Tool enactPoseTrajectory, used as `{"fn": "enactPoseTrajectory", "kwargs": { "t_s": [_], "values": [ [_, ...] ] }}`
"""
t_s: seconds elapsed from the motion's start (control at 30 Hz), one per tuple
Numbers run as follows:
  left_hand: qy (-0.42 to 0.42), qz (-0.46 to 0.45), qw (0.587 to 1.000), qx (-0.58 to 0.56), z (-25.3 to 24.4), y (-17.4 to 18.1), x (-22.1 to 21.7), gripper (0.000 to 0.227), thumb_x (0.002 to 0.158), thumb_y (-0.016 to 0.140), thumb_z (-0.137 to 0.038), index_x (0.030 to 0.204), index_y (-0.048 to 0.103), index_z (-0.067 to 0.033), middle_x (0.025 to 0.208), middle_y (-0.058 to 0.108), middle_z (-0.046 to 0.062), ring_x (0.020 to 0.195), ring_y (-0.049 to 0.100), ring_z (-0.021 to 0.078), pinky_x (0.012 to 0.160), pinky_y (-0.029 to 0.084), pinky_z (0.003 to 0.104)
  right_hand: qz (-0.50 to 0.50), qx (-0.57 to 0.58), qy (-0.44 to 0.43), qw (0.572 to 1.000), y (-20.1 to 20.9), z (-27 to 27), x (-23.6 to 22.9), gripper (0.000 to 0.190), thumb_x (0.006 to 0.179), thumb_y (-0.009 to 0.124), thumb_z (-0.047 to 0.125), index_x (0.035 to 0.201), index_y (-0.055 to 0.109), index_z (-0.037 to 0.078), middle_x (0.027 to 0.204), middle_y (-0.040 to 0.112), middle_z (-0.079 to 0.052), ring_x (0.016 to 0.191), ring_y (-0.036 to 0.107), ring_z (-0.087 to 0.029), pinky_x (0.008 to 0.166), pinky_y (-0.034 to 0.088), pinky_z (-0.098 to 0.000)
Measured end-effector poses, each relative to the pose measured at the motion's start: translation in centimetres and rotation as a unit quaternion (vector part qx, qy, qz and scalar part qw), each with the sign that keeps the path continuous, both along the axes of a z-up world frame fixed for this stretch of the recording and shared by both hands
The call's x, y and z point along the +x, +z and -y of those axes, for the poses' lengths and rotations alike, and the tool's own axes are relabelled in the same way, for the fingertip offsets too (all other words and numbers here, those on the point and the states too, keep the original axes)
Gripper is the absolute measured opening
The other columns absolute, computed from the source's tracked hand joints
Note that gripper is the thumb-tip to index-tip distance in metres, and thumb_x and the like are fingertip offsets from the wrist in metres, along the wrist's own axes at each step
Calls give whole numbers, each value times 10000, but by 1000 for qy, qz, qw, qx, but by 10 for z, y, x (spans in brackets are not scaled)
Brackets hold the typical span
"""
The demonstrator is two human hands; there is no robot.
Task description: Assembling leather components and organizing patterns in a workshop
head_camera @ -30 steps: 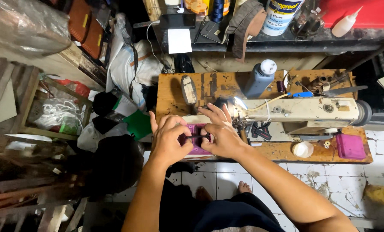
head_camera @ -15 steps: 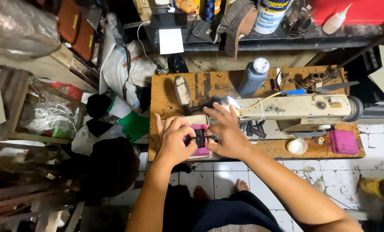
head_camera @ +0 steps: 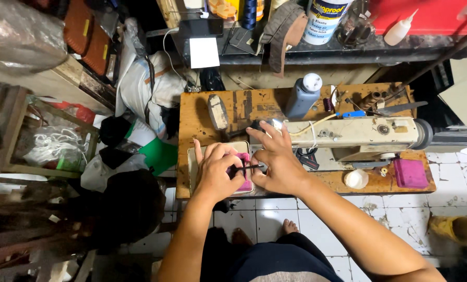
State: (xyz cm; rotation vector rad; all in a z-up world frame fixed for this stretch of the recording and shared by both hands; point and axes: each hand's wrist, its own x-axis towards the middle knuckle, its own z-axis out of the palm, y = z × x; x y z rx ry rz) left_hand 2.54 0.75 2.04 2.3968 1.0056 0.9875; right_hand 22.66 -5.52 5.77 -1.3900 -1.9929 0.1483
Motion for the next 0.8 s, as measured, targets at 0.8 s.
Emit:
{"fn": "enactPoseTrajectory", "kwargs": {
  "t_s": [0.8],
  "values": [
    [2,14,1000,1,7,20,9,184,588,800,-234,698,653,-221,1011,666,-41,1176,578,259,1189,25,726,-71,-38,-5,997,10,6,10,178,646,750,181,780,647,126,1502,551,-113,1456,379,-432,1169,144,-670]
  ]
}}
